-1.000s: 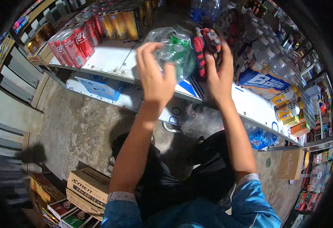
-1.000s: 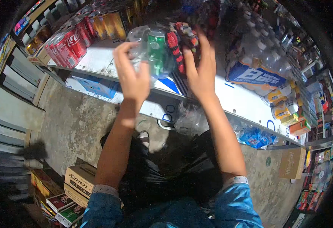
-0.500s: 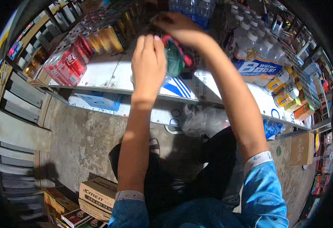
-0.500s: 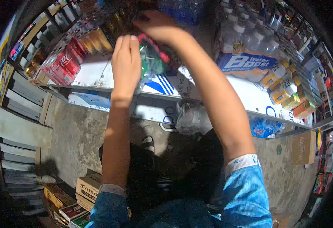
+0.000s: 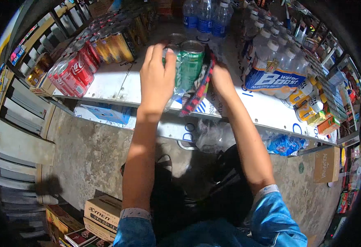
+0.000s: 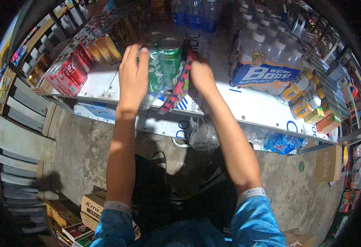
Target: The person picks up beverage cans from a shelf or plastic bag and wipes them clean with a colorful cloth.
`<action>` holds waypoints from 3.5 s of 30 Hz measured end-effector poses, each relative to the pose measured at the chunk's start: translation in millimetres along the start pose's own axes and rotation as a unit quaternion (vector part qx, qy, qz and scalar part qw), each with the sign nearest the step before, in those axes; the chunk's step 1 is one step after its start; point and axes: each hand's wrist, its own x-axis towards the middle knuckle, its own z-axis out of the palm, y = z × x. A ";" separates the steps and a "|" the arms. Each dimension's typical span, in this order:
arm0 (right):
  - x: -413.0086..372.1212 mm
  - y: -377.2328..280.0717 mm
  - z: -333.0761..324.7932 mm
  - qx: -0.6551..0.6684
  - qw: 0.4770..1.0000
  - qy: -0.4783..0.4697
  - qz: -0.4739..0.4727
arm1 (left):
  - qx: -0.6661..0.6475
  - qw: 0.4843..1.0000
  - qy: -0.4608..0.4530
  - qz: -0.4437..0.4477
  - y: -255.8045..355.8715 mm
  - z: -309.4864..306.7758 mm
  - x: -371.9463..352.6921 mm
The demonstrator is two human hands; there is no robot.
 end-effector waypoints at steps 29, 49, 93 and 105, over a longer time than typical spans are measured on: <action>9.7 -18.0 29.0 0.022 0.992 0.119 -0.036 | -0.143 0.986 -0.072 -0.050 -38.5 -1.5 15.3; -3.5 -5.7 -5.9 0.263 0.959 0.048 -0.090 | 0.386 0.890 -0.233 -0.064 52.9 27.3 42.6; 44.9 -7.2 29.8 0.060 0.992 -0.055 -0.098 | 0.067 0.990 -0.028 -0.123 17.2 4.9 -27.8; -16.3 -60.3 -20.1 0.178 0.972 -0.149 0.043 | -0.384 0.861 0.028 -0.332 -39.9 -22.8 19.5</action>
